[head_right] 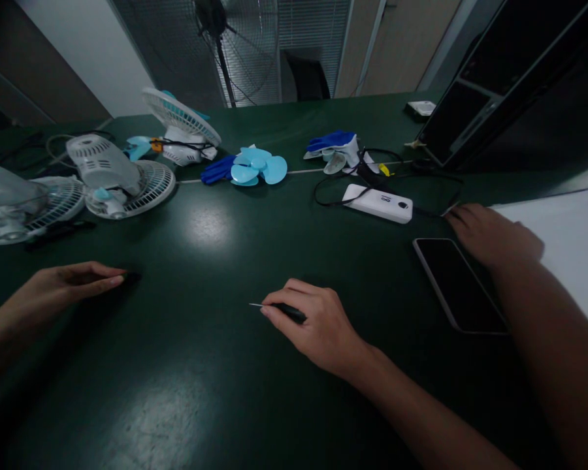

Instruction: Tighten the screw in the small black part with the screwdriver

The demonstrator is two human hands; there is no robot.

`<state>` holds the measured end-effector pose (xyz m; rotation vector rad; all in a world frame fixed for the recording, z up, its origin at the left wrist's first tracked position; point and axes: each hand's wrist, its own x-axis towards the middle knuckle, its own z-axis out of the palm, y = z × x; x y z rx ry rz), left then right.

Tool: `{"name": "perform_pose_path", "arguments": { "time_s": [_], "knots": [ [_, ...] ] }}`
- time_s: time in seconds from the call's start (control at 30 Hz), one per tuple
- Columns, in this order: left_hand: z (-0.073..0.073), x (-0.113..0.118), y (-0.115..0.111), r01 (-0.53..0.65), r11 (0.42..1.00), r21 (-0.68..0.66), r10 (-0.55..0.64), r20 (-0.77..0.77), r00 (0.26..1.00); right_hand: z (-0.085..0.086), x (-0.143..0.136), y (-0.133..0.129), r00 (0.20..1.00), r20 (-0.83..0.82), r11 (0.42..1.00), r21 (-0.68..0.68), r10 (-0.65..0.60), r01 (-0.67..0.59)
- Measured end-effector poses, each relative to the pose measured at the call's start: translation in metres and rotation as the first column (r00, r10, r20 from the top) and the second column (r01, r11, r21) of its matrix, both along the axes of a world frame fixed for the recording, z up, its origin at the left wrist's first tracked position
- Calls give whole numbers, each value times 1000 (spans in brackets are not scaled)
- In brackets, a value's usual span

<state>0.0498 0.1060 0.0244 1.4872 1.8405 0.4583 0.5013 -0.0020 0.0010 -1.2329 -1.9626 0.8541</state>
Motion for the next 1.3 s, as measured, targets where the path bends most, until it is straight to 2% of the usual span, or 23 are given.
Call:
{"name": "perform_pose_path", "arguments": {
  "time_s": [0.23,0.47,0.73,0.93,1.13,1.3],
  "knots": [
    [-4,16,-20,-131,989,68,130,7,991,-1,0,0,1000,-6,1000,-20,2,-2],
    [-5,25,-24,-187,977,98,186,20,982,0,0,0,1000,-14,1000,-20,6,-6],
    [-5,37,-27,-124,962,245,136,-31,990,-3,0,0,1000,0,1000,9,6,-6],
    [-1,35,-15,-240,968,79,239,23,971,-3,0,-1,1000,-5,1000,24,10,-10],
    [-2,35,-16,-198,972,129,202,-16,979,-1,-1,-1,1000,-20,1000,-1,13,-13],
    [-10,31,-23,-21,976,219,55,-153,987,-2,0,-1,1000,-19,1000,3,21,-21]
  ]
}}
